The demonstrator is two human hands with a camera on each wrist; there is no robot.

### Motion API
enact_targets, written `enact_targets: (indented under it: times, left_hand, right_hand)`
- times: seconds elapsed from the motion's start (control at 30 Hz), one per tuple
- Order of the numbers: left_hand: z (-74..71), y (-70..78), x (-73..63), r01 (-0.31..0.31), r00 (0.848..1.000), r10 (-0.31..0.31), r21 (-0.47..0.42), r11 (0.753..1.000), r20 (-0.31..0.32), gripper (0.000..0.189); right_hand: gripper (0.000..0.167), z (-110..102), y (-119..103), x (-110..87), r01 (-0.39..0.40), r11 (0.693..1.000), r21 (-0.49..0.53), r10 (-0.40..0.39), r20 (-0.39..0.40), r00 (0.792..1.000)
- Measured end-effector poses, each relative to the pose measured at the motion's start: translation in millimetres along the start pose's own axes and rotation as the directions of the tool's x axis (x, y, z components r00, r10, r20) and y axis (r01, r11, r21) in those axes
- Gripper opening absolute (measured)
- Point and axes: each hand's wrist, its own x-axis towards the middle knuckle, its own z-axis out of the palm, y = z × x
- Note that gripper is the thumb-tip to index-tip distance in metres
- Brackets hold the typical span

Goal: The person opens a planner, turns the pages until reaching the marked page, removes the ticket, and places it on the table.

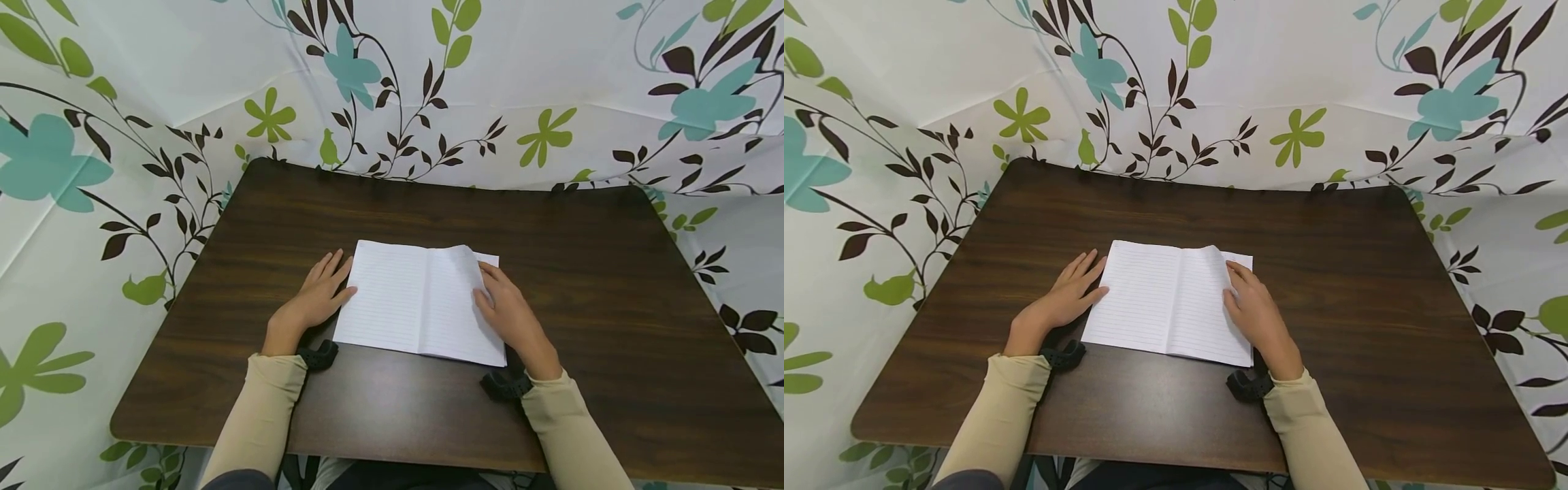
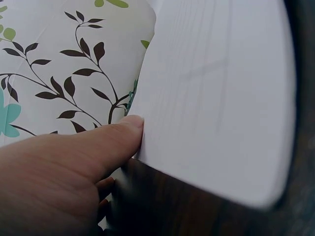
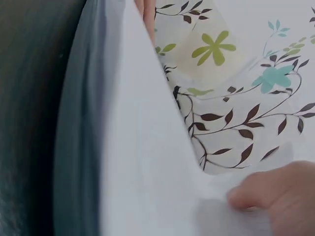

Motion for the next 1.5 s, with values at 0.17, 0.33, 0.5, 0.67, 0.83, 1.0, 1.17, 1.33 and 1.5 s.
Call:
enact_targets:
  times: [0.17,0.33,0.5,0.67,0.83,1.0,1.17,1.33,1.5]
  left_hand:
    - [-0.3,0.4,0.9,0.0,1.0,0.0,0.006,1.0,0.006,0.071]
    - [-0.6,0.7,0.7,-0.001,1.0,0.001,0.012,1.0,0.005,0.071]
    - [0.0,1.4,0.1,-0.003,1.0,0.003,0.01,1.0,0.002,0.071]
    - [0.2,2.0,-0.8,0.002,1.0,-0.002,-0.003,1.0,0.002,0.07]
    - [-0.1,2.8,-0.9,0.0,1.0,0.0,-0.003,1.0,0.0,0.07]
    - [-0.1,2.9,-0.8,0.001,1.0,-0.001,0.001,1.0,-0.002,0.071]
    - [-0.2,3.3,-1.0,0.005,1.0,-0.005,0.007,1.0,0.003,0.071]
    - [0.4,3.2,-0.9,0.006,1.0,-0.006,0.001,1.0,0.003,0.07]
    - [-0.6,4.3,-1.1,0.002,1.0,-0.002,-0.002,1.0,-0.001,0.07]
  right_hand:
    - [0.068,-5,-9,-6.7,0.066,0.998,0.014,-0.067,0.176,0.982]
    - [0.079,-11,-20,-14.4,0.09,0.99,0.104,-0.118,0.31,0.943]
    - [0.088,-16,-27,-22.5,0.118,0.972,0.204,-0.187,0.369,0.91]
    - [0.096,-20,-35,-27.2,0.097,0.954,0.283,-0.208,0.392,0.896]
    - [0.102,-20,-42,-30.4,0.094,0.943,0.319,-0.228,0.414,0.881]
    - [0.099,-20,-46,-33.3,0.116,0.938,0.325,-0.246,0.393,0.886]
    - [0.104,-20,-50,-34.9,0.13,0.929,0.346,-0.264,0.375,0.888]
    - [0.109,-18,-54,-36.0,0.183,0.907,0.38,-0.321,0.339,0.885]
    - [0.105,-13,-58,-35.5,0.279,0.896,0.344,-0.37,0.234,0.899]
